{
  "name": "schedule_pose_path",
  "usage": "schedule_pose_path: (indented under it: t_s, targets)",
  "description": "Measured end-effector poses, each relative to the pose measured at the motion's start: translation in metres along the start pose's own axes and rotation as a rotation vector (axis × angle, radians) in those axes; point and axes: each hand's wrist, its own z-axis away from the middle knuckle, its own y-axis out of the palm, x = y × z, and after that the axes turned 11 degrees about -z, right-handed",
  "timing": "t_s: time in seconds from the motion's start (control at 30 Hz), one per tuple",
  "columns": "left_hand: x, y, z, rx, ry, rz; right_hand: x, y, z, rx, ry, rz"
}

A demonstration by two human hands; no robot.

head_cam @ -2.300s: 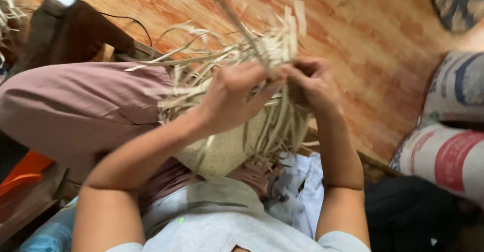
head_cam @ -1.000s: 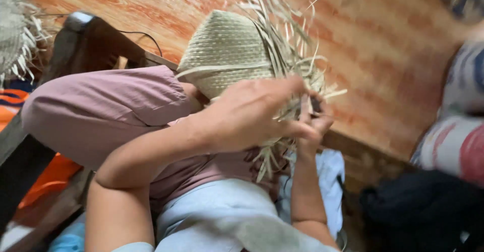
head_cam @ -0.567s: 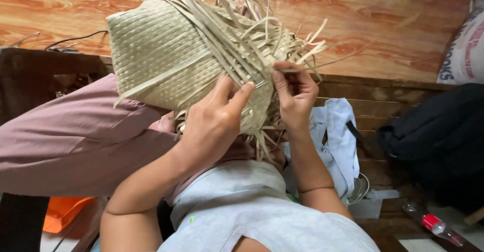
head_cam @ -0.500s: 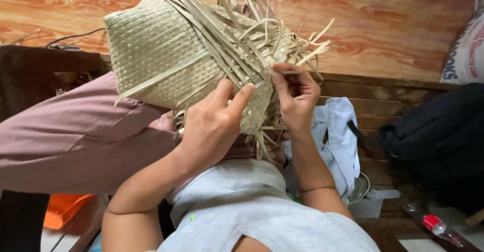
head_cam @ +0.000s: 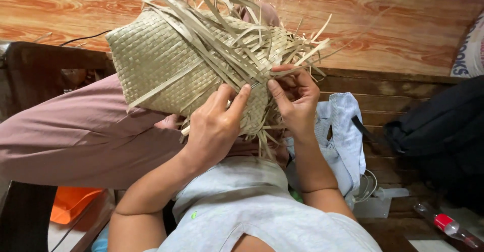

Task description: A person is weaving a basket or bag using dried plant fibers, interlacing the strips with their hands and a small tool.

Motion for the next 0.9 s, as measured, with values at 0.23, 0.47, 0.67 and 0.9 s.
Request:
schedule_pose_path:
  t_s: [0.23, 0.47, 0.67, 0.9]
  targets:
    - [-0.001, -0.011, 0.0, -0.114, -0.021, 0.039, 0.001, -0.003, 0.003, 0.014, -0.016, -0.028]
    - [-0.006, -0.007, -0.01, 0.128, -0.145, 0.477, -0.012, -0.003, 0.0, 0.015, -0.037, 0.012]
    - [-0.014, 0.009, -0.003, 0.026, 0.022, 0.101, -0.012, -0.007, -0.008, 0.019, 0.065, -0.007]
    - [-0.007, 0.004, 0.001, 0.231, 0.121, 0.193, -0.026, -0.018, -0.016, 0.022, 0.173, -0.07]
